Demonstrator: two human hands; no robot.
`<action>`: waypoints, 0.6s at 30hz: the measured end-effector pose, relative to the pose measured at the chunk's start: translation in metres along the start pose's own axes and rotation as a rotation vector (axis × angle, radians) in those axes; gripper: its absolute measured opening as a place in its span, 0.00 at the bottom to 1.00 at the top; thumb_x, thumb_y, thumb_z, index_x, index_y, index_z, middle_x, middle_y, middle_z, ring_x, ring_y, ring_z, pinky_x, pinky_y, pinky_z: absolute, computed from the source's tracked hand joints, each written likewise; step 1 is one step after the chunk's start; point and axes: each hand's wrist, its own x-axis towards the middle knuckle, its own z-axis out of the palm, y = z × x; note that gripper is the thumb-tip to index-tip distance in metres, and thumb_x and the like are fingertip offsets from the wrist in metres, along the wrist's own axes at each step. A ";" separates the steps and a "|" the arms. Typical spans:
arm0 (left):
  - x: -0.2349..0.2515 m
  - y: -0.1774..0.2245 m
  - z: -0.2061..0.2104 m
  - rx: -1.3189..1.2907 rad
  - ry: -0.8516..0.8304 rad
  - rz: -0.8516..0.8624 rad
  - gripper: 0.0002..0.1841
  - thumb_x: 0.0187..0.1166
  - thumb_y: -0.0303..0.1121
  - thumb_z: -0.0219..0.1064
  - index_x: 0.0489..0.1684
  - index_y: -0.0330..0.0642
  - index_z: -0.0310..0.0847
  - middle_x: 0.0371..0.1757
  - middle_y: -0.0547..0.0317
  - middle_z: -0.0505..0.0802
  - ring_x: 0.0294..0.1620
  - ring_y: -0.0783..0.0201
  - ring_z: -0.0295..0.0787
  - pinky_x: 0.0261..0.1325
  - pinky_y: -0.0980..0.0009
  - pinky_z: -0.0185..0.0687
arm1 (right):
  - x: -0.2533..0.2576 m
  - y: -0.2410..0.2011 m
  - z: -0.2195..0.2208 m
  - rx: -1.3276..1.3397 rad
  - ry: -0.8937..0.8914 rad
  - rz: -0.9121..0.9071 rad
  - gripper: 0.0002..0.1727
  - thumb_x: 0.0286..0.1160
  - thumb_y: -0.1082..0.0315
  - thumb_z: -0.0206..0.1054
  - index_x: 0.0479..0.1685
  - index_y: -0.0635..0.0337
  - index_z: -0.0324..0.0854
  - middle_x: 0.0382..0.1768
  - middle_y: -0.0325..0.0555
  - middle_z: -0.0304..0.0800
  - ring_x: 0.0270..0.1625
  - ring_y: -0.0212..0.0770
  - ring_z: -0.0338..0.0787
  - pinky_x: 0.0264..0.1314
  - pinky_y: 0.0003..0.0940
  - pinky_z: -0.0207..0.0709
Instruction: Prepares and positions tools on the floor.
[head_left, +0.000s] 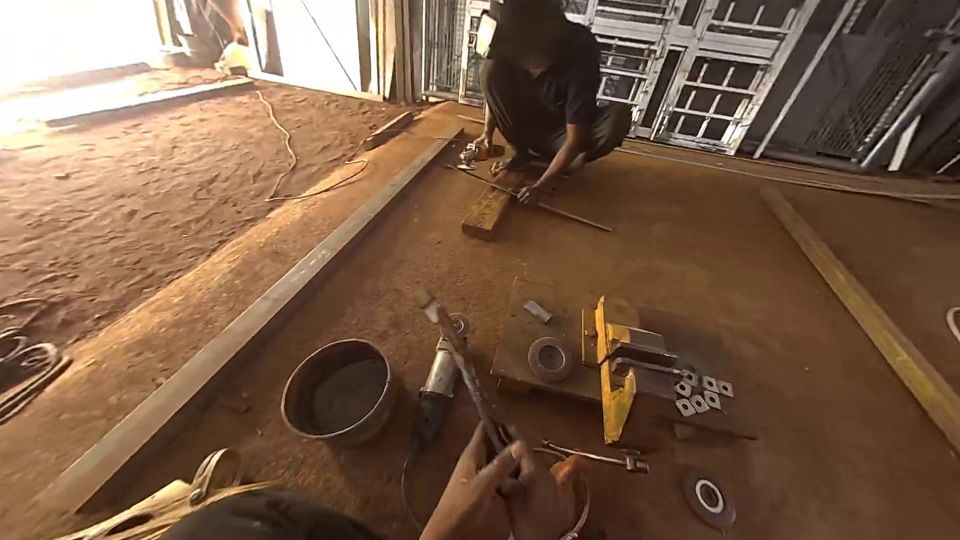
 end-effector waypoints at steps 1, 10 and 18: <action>-0.001 -0.006 0.006 -0.007 -0.085 0.004 0.42 0.76 0.44 0.73 0.85 0.27 0.56 0.59 0.52 0.90 0.56 0.68 0.90 0.65 0.68 0.87 | -0.006 0.014 -0.004 0.083 0.040 -0.014 0.39 0.74 0.62 0.67 0.88 0.65 0.64 0.65 0.62 0.89 0.65 0.57 0.90 0.71 0.61 0.78; 0.010 -0.032 0.002 0.020 -0.346 -0.071 0.44 0.77 0.57 0.70 0.87 0.34 0.66 0.78 0.49 0.85 0.73 0.65 0.85 0.78 0.65 0.79 | 0.018 0.040 -0.006 0.288 0.142 0.174 0.23 0.82 0.65 0.53 0.70 0.67 0.76 0.40 0.53 0.88 0.39 0.45 0.87 0.47 0.47 0.81; 0.011 -0.027 -0.001 -0.044 -0.385 -0.102 0.43 0.79 0.54 0.69 0.91 0.37 0.59 0.72 0.53 0.88 0.59 0.67 0.90 0.64 0.67 0.86 | 0.029 0.022 -0.018 0.200 0.049 0.240 0.23 0.83 0.67 0.54 0.75 0.66 0.71 0.56 0.59 0.87 0.56 0.50 0.88 0.62 0.50 0.80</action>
